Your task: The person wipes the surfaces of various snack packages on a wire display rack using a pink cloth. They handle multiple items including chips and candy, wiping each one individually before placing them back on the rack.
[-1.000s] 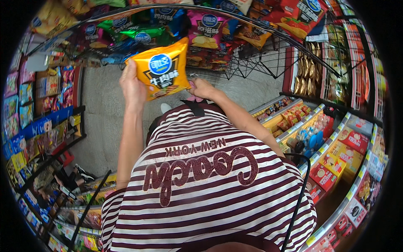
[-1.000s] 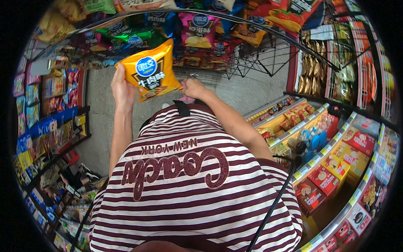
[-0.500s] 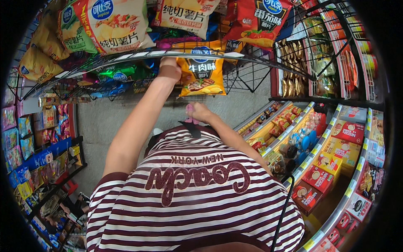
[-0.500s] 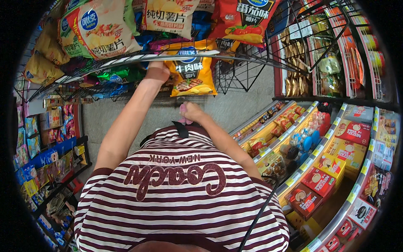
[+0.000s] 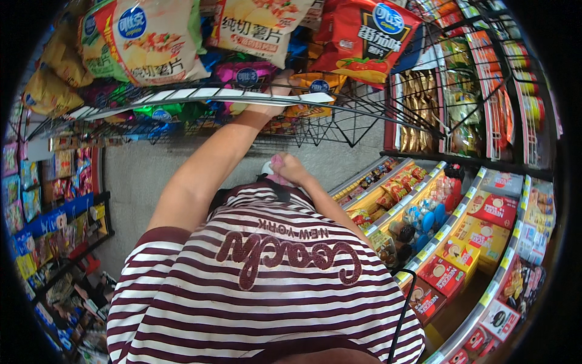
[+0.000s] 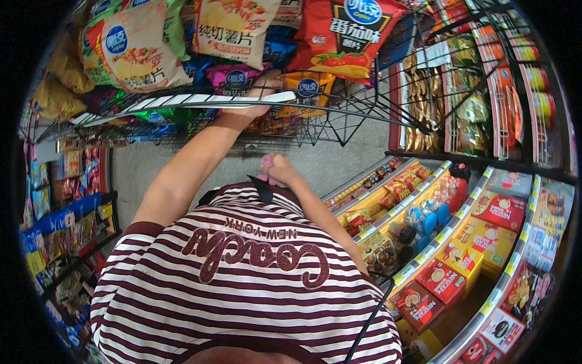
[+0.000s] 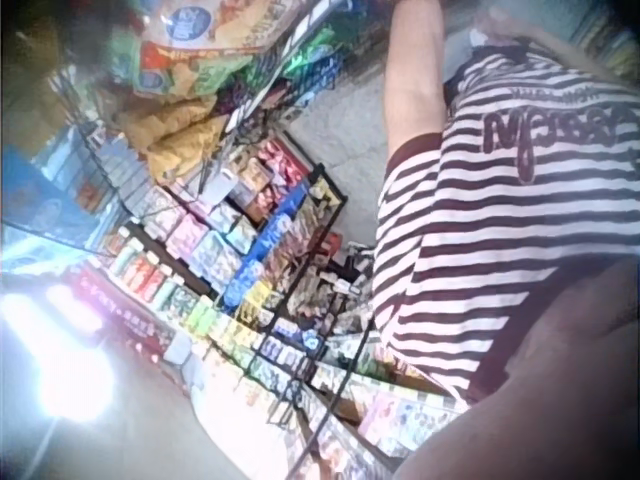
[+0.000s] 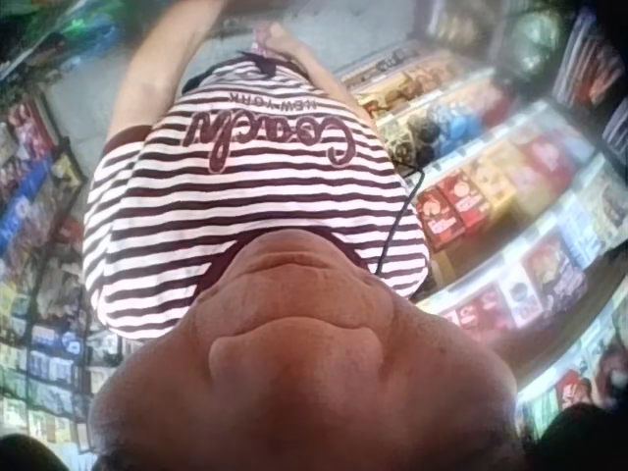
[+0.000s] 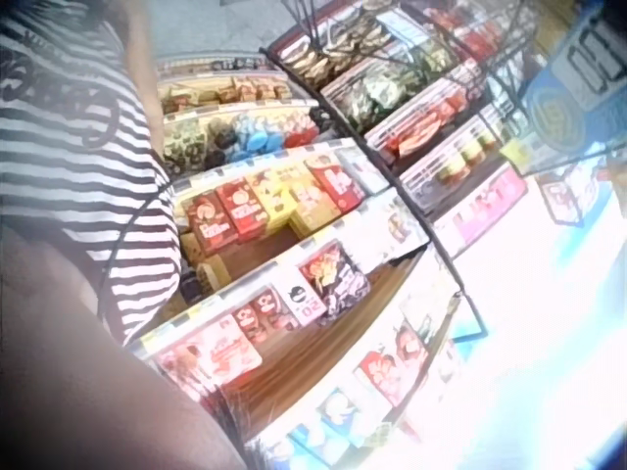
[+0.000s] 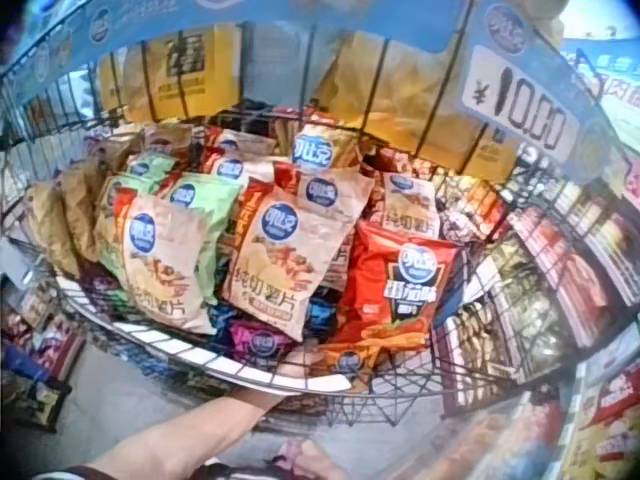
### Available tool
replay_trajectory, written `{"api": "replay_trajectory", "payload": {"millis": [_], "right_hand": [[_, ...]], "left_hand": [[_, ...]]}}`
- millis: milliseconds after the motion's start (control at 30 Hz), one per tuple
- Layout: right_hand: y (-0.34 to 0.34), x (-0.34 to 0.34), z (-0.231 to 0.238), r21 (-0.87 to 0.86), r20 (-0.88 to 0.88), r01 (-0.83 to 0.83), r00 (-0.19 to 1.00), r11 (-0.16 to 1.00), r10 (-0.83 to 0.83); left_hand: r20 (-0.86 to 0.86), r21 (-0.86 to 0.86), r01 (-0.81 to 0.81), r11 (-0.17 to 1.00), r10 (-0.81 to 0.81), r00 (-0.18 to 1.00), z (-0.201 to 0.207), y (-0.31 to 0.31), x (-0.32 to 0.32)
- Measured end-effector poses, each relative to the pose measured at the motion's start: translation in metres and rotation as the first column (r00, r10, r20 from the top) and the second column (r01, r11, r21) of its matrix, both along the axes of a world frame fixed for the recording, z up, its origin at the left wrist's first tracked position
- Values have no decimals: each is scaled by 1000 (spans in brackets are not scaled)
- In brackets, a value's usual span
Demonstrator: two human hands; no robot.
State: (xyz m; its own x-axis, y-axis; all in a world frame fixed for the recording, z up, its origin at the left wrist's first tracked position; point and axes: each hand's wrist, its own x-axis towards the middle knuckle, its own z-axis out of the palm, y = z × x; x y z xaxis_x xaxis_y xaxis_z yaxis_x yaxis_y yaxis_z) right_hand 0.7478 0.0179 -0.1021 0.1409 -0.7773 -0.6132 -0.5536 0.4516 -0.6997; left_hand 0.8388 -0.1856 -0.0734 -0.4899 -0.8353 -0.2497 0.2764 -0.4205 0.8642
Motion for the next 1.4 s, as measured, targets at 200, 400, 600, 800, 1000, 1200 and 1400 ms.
{"api": "replay_trajectory", "payload": {"millis": [200, 400, 600, 800, 1000, 1200, 1400], "right_hand": [[-16, 15, -31, -175, -75, -183, 982, 967, 173], [-33, 53, -20, -386, -71, -346, 935, 855, 347], [-50, 104, 27, -206, 118, -262, 950, 943, 290], [-57, 169, 62, -194, 268, -212, 928, 958, 260], [-52, 228, 56, -264, 261, -180, 933, 948, 250], [-32, 256, 55, -272, 253, -50, 960, 961, 122], [-47, 223, 83, -341, 451, 291, 885, 894, -116]], "left_hand": [[342, -251, 18, 968, 71, 937, 11, 26, 27], [302, -71, -120, 990, 136, 944, 79, 85, 89], [272, -89, -413, 906, 421, 865, 60, 151, 197], [406, -20, -623, 782, 575, 710, 17, 217, 294], [435, -26, -663, 748, 605, 667, 17, 254, 357], [434, -3, -605, 796, 546, 716, 10, 266, 392], [437, 60, -524, 850, 449, 779, 10, 253, 379]]}}
